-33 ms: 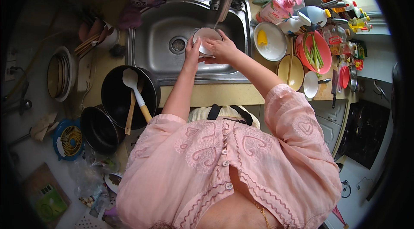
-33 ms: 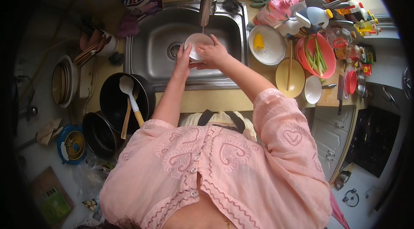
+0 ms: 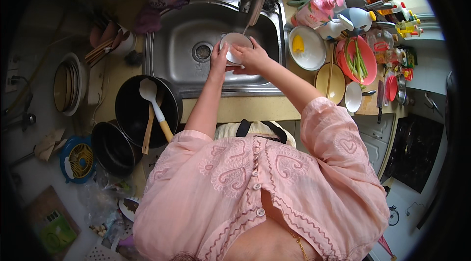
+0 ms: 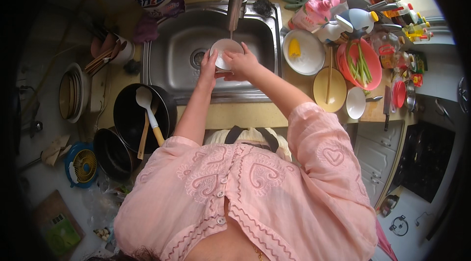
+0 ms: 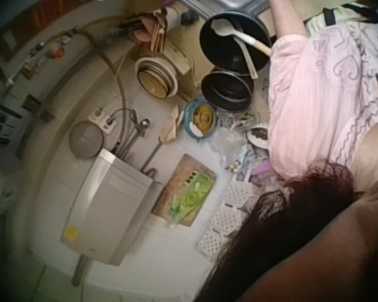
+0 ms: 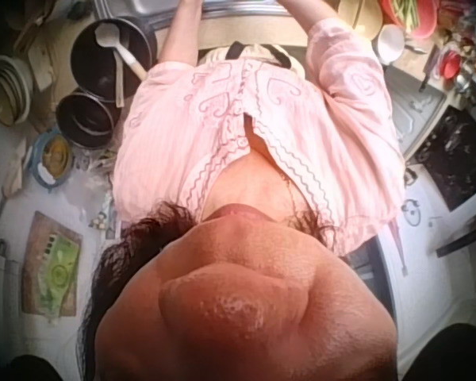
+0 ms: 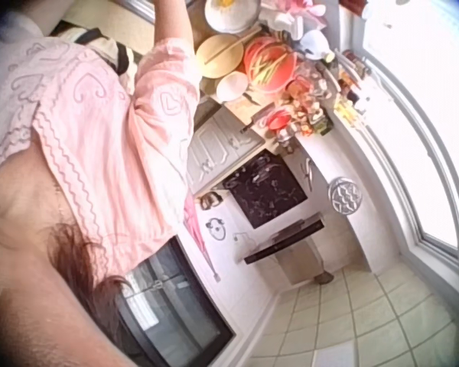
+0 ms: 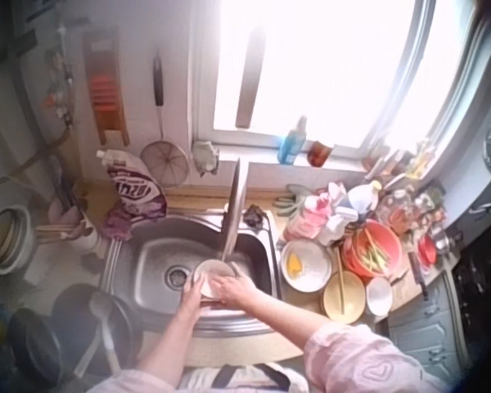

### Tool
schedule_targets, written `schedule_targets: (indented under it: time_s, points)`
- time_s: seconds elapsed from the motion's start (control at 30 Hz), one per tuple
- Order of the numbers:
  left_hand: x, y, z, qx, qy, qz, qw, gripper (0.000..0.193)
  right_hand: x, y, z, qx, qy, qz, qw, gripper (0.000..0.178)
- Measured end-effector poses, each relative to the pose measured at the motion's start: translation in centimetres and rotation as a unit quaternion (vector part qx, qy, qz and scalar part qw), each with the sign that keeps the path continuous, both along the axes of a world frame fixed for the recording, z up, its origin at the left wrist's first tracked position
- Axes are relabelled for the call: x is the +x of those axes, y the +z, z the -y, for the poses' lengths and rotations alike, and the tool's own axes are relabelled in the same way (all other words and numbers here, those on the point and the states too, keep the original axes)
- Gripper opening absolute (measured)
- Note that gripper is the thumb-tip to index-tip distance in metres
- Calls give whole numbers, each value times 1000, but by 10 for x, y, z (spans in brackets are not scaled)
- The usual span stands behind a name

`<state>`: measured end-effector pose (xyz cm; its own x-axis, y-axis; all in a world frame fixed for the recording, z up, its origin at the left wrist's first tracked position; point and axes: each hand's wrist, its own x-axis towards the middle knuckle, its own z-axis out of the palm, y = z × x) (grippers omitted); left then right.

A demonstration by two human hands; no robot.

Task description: The person washes a small white bowl under running water in a kitchen sink, rinsing it thoroughly before placing it on a drying rack. They then pick up a black pot and a white ladle, scrubbing the pot's interior with the ladle and rinsing both items under the tap.

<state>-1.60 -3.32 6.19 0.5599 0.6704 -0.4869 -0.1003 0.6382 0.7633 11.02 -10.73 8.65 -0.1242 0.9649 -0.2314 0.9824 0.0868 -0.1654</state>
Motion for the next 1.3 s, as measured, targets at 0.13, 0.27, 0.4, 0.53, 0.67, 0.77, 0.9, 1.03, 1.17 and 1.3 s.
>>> schedule_targets:
  time_s: [0.13,0.27,0.4,0.53,0.67,0.77,0.9,1.03,1.17,1.3]
  points:
    - [0,-18,-4,-22,14,-25,999,44,-14,12,-1,-137,-25,-65,988,81]
    - [7,-20,-3,-4,8,-22,1000,46,-6,7,1,-48,5,-86,995,79]
    - [11,-19,-7,11,-5,-75,997,51,-5,11,5,-99,-20,22,995,76]
    - [19,-42,-12,69,46,-152,985,48,-10,19,1,-186,-64,-76,978,68]
    - [18,-55,-20,141,57,-158,976,43,-8,9,14,-126,-102,-199,967,56]
    - [13,-14,-9,183,35,-193,963,40,6,7,27,-55,-38,-36,997,49]
    - [17,5,-8,175,20,-206,963,39,7,-18,24,-19,-30,24,999,50]
    - [17,-54,-24,193,67,-208,956,40,-15,10,6,-156,-128,-220,954,52]
    - [14,-36,-17,172,29,-218,960,38,17,-26,35,38,-2,29,999,54]
    - [12,-42,-11,191,49,-247,949,36,-16,2,22,-141,-97,-81,982,51]
